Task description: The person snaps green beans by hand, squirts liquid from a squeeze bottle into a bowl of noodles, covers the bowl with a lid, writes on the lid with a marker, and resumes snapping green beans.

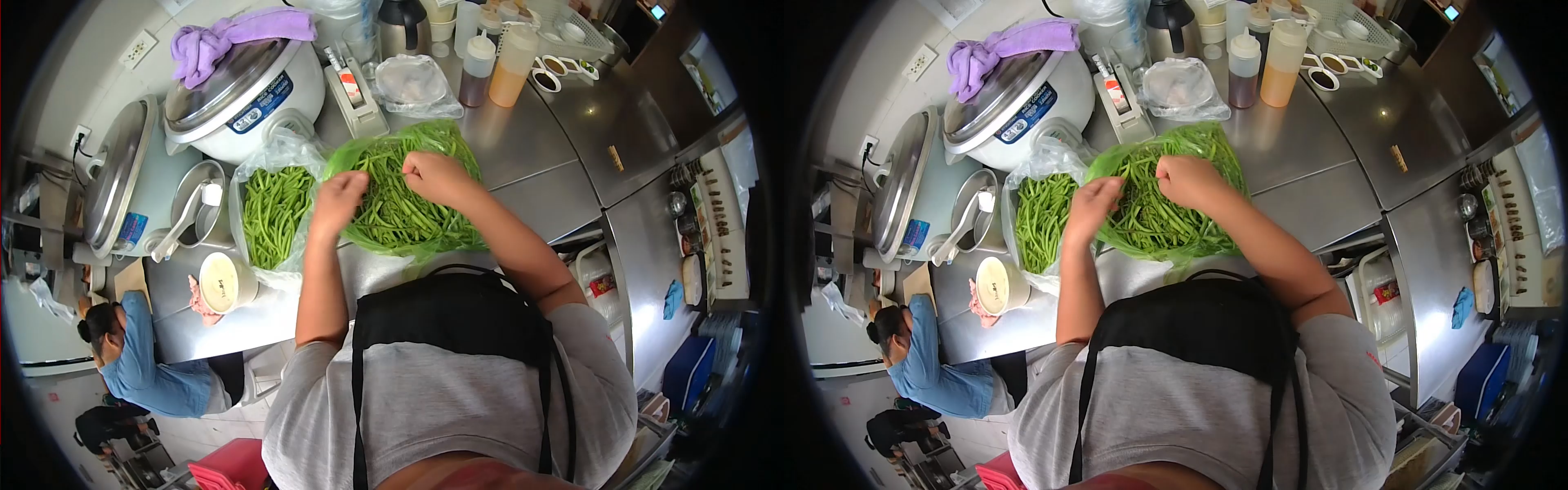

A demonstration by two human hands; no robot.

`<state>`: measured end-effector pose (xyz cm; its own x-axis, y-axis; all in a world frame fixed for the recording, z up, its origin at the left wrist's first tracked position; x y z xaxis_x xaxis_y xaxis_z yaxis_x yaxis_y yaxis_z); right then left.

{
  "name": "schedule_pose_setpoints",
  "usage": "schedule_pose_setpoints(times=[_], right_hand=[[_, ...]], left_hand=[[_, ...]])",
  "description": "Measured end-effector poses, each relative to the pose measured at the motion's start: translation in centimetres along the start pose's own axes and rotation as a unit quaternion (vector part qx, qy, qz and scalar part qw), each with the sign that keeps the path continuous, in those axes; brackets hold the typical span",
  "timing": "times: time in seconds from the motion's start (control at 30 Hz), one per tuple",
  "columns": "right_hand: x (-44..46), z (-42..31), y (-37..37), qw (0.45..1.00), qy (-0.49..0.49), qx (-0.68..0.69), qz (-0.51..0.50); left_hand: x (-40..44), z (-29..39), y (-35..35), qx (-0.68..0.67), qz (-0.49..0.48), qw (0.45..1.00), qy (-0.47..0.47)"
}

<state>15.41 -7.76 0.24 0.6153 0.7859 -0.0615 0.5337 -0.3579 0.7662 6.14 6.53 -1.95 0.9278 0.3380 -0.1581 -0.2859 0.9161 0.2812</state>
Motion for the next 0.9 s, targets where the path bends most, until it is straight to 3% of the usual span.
schedule_pose_setpoints(times=[0.2,0.43,0.6,0.73,0.9], right_hand=[[-1.6,-0.3,-0.5,0.994,0.066,0.065,0.055],[-1.5,-0.5,-0.4,0.994,0.052,0.088,0.033],[-1.1,0.4,-1.0,0.982,0.037,0.178,0.049],[-0.9,1.0,-1.8,0.951,0.019,0.309,0.017],[-0.7,0.6,-2.0,0.902,0.01,0.43,-0.029]], left_hand=[[1.3,1.1,-5.0,-0.25,-0.043,0.964,-0.084],[1.0,2.3,-3.2,-0.289,-0.033,0.95,-0.114],[0.9,2.1,-3.5,-0.421,-0.063,0.896,-0.126],[0.8,2.5,-3.1,-0.498,-0.077,0.851,-0.15],[0.6,3.1,-3.1,-0.486,-0.065,0.856,-0.165]])
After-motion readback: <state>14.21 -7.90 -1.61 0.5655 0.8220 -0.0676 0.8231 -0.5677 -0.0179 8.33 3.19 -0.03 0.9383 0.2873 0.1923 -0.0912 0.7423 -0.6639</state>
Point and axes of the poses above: each hand's wrist, its own x-axis towards the middle knuckle, its own y-axis out of the back of the hand, z = x × y, the point moved 7 cm from there along x, towards the middle knuckle, and after that the axes turned 7 degrees about -z, right-handed, at the moved point
